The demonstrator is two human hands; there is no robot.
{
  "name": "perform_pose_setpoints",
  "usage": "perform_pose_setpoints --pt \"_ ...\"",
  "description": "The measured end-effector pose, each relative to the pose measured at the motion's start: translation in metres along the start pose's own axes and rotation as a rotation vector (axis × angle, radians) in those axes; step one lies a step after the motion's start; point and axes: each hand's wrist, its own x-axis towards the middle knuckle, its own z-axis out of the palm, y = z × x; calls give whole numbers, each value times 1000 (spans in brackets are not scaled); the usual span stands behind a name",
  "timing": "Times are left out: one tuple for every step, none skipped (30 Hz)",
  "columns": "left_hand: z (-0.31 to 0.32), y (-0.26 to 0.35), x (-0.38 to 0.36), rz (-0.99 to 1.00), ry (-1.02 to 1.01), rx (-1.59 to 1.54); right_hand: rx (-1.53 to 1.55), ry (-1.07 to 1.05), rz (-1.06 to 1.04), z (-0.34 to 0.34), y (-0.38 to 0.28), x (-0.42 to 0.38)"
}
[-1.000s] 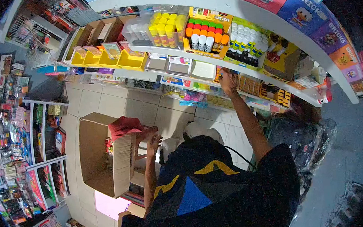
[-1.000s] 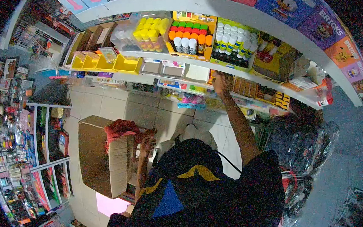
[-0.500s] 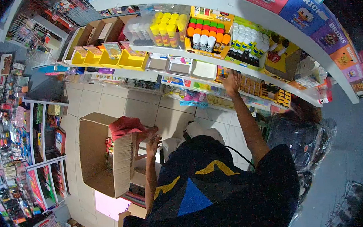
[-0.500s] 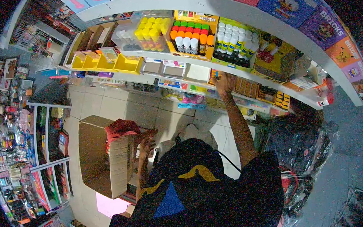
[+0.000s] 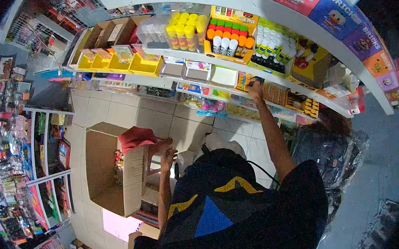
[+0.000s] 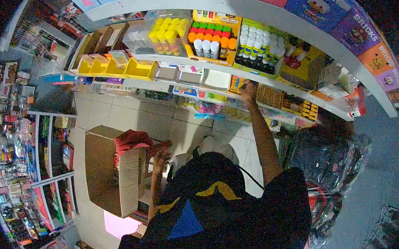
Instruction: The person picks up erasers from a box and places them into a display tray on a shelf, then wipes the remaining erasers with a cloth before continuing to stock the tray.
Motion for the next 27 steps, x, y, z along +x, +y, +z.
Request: perform_pose_setpoints --pt "-1 -2 2 -33 28 27 18 -3 0 1 -4 0" --pt "-2 -5 4 -66 57 54 -182 31 -22 7 -39 -4" --pt "-4 -11 5 -58 41 44 -384 64 -44 10 -60 -7" --pt "-8 -17 7 -49 25 34 -431 64 0 11 -63 -5" --pt "-12 -22 8 -40 9 24 -478 63 44 12 -66 -4" --pt "-8 -13 1 -23 30 24 -524 61 90 13 -66 -4" --pt "-1 7 -13 -8 52 25 -488 105 -35 14 -59 -5" --pt "4 19 -22 8 74 25 -449 148 -161 15 -43 -4" --pt "-1 11 -17 -54 56 42 -386 157 -176 14 -22 -2" --pt "-11 -7 -4 -114 38 59 -323 165 -192 12 1 0" --pt "-19 -20 5 -172 21 75 -239 137 -97 6 32 3" --pt "-26 -26 7 -158 2 65 -181 127 -49 2 41 6" --pt "-32 -29 7 -144 -15 54 -124 121 -1 -1 46 9" --pt "-36 -33 5 -132 -32 43 -95 132 1 -3 50 9" --pt "-38 -31 3 -109 -30 16 -146 148 17 -1 9 2" --pt "-40 -26 -3 -89 -25 -13 -198 164 35 0 -35 -5" --pt "-42 -19 -10 -69 -13 -45 -248 178 53 0 -79 -12" --pt "-38 -10 -18 65 41 67 -387 214 -9 -1 -96 -11" --pt "-44 -28 -13 60 117 -28 -512 235 -75 5 -102 -7" --pt "-41 0 -21 45 235 249 -621 270 -108 17 -116 -8" --pt "-45 -7 -24 202 338 141 -741 317 -129 28 -138 -16" --pt "-44 23 -39 179 350 57 -774 357 -163 45 -166 -24" --pt "-49 37 -51 217 379 12 -731 369 -213 64 -201 -32" --pt "-55 48 -62 217 479 91 -611 337 -268 89 -229 -44" --pt "-63 56 -75 209 570 169 -492 301 -318 113 -257 -57" --pt "-73 62 -89 240 672 211 -424 217 -251 134 -261 -73" --pt "-82 67 -101 270 766 255 -365 136 -183 155 -260 -90"
